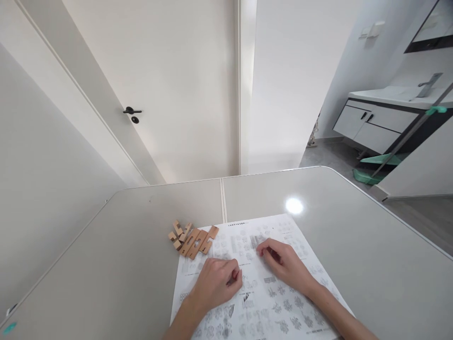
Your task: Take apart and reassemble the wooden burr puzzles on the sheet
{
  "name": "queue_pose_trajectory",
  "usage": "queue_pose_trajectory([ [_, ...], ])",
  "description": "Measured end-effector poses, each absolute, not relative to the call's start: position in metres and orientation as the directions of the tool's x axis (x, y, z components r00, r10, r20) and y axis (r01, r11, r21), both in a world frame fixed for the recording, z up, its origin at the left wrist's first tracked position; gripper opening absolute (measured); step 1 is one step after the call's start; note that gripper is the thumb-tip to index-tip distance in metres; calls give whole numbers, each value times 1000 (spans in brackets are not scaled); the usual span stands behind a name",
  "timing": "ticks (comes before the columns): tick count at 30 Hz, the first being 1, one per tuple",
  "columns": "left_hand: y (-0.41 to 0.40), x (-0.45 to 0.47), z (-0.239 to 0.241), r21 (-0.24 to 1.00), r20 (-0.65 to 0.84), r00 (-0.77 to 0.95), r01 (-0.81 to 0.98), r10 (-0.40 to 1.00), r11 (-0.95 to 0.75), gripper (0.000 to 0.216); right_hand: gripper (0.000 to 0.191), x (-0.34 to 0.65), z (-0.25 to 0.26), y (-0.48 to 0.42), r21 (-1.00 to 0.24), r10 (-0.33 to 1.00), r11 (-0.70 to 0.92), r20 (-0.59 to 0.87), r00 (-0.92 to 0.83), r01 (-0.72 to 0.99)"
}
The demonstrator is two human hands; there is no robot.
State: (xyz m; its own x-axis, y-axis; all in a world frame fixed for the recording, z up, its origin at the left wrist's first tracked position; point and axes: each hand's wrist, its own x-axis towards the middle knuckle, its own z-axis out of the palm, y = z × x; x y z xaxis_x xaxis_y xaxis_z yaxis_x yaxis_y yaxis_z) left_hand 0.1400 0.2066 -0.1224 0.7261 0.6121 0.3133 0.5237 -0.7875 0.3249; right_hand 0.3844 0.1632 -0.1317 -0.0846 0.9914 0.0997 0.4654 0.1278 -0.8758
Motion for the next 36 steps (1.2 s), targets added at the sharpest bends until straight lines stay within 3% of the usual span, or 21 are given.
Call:
queue_pose_trajectory([
  [36,208,141,-122,305,321,724,531,610,-791,22,28,386,-133,163,-874,996,82,55,-71,479],
])
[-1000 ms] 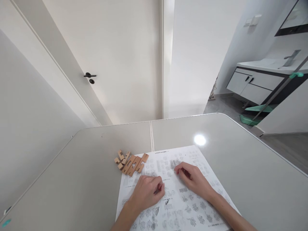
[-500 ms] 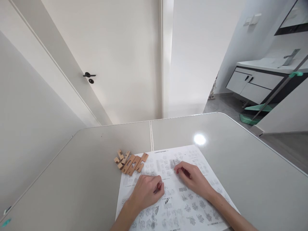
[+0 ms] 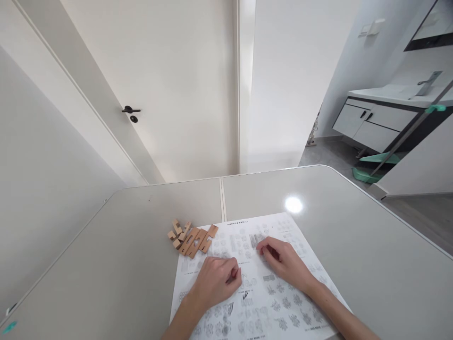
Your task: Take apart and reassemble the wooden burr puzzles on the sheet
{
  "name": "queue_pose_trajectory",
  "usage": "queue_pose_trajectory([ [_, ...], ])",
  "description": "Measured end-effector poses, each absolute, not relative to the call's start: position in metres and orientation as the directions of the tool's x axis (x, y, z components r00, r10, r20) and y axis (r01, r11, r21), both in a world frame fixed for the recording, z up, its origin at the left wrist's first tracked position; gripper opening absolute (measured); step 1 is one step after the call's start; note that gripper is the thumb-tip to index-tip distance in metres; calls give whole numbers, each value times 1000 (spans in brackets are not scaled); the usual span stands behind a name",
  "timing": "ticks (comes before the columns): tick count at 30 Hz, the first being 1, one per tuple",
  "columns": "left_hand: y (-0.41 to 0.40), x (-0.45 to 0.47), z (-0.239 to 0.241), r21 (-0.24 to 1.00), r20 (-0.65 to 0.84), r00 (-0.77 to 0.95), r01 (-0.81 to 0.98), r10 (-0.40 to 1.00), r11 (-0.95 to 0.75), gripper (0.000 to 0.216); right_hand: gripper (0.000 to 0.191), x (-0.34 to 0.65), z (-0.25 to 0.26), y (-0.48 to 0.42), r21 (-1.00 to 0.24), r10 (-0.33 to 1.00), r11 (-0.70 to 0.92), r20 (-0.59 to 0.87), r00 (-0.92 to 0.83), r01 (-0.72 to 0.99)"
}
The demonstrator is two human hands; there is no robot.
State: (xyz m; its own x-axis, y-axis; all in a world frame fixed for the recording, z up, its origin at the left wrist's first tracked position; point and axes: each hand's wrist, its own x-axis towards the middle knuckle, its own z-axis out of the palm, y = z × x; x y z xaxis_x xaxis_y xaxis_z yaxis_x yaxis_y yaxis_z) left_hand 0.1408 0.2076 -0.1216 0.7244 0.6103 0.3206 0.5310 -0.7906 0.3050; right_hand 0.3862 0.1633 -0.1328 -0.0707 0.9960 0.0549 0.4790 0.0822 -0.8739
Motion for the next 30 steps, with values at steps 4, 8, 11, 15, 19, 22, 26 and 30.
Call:
queue_pose_trajectory([
  [4,208,140,-122,305,329,724,525,606,-794,22,27,387,-132,163,-877,996,86,58,-74,472],
  [8,207,141,-121,305,347,716,525,606,-795,22,28,386,-130,162,-880,996,84,56,-74,468],
  [11,206,141,-120,304,376,685,544,624,-782,23,28,386,-130,163,-881,996,80,54,-69,466],
  [15,215,135,-116,311,461,540,645,704,-698,27,27,386,-131,163,-876,996,86,60,-71,474],
  [19,235,117,-105,348,564,278,774,777,-529,17,27,386,-130,162,-882,995,86,55,-80,463],
  [22,251,99,-97,375,569,36,878,821,-298,16,26,387,-129,161,-881,995,88,56,-81,465],
  [26,266,75,-94,341,411,-133,940,902,-16,50,26,387,-128,160,-877,995,95,66,-79,472],
  [30,277,62,-96,287,276,-204,950,939,122,65,27,387,-126,160,-878,993,110,78,-87,466],
])
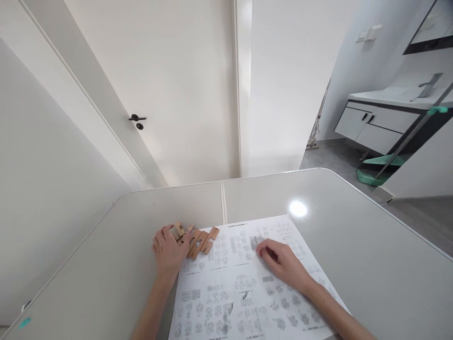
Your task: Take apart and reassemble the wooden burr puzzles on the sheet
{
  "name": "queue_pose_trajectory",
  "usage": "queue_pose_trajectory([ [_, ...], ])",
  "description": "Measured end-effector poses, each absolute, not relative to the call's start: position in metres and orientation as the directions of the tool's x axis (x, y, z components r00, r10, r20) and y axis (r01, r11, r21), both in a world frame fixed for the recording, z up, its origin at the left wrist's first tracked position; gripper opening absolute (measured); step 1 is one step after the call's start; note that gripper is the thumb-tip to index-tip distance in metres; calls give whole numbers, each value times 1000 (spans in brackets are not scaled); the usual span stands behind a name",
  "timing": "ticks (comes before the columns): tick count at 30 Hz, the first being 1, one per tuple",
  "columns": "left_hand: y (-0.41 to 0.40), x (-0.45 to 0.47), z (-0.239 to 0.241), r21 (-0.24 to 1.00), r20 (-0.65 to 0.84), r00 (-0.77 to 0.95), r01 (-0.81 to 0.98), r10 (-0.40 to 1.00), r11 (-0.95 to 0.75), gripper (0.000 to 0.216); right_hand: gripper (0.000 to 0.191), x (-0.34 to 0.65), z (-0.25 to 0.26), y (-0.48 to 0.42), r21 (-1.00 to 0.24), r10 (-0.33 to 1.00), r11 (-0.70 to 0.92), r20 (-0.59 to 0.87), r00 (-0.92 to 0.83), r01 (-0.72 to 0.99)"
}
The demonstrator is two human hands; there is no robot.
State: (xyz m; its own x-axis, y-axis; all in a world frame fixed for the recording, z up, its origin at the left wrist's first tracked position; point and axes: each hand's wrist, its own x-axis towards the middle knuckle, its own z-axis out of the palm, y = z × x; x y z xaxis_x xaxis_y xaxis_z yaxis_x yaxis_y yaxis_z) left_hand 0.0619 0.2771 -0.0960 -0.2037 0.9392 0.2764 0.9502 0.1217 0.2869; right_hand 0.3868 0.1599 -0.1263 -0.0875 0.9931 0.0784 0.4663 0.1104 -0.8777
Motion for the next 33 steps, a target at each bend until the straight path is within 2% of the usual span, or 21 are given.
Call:
queue_pose_trajectory([
  [5,293,62,-98,286,205,-193,949,960,130,76,27,386,-128,160,-879,994,101,73,-77,466],
  [11,305,60,-97,285,169,-101,957,981,50,58,28,387,-130,160,-885,995,94,69,-73,455],
  [20,295,43,-94,296,157,-40,955,987,-8,45,28,387,-128,161,-892,994,100,71,-82,440],
  [28,289,39,-73,340,236,-57,940,970,-28,43,28,387,-130,161,-888,992,121,97,-76,444],
  [31,275,60,-64,386,274,-37,919,961,-75,42,26,387,-130,161,-896,993,112,87,-77,430],
  [33,259,86,-64,508,278,-2,849,961,-145,41,26,387,-129,162,-906,994,98,73,-75,412],
])
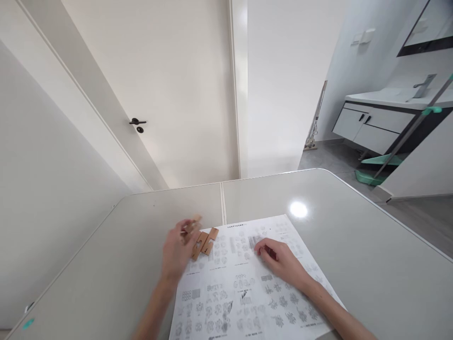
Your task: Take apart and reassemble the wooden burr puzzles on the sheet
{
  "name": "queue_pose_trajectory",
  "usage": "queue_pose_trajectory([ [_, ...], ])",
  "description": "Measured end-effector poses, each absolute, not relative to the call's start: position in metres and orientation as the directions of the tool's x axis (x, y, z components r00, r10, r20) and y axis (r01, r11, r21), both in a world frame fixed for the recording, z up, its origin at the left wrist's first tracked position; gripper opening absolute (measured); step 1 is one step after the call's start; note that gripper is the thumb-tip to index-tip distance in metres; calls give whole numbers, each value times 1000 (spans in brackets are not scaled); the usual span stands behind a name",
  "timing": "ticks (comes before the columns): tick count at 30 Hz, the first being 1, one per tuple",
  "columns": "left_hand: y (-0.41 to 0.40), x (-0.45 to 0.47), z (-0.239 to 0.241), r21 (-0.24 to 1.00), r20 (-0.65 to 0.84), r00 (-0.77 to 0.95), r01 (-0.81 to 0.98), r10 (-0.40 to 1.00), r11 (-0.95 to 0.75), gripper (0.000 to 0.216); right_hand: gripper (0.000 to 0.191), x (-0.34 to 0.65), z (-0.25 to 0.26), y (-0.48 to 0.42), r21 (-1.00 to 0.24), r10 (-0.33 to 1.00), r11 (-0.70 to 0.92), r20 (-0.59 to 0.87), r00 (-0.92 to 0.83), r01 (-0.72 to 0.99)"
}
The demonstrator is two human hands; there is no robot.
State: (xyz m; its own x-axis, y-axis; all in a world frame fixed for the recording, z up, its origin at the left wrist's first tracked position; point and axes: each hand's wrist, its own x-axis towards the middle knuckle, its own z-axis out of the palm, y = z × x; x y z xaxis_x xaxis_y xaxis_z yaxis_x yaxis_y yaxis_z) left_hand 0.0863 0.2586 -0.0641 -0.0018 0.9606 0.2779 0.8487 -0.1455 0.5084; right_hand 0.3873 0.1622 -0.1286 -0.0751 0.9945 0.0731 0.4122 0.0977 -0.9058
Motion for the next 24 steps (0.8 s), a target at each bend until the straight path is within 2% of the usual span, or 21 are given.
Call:
queue_pose_trajectory([
  [3,230,131,-73,553,324,203,752,924,-359,29,28,391,-126,165,-919,997,79,70,-38,386],
  [6,205,161,-86,545,370,318,687,873,-481,36,29,396,-122,166,-934,998,62,69,7,351],
  [9,187,173,-95,565,352,332,670,875,-482,42,33,398,-115,160,-965,1000,18,16,-11,261],
  [14,166,189,-104,578,293,359,672,886,-463,42,52,377,-104,143,-991,992,-82,-92,-89,108],
  [17,154,197,-105,579,256,411,660,875,-479,45,48,363,-104,137,-989,993,-96,-102,-58,109],
  [21,148,180,-101,584,233,405,669,884,-460,63,40,367,-109,132,-977,996,-84,-90,-22,198],
  [24,152,150,-99,527,231,305,759,924,-382,48,36,381,-110,128,-955,987,-121,-144,-66,270],
])
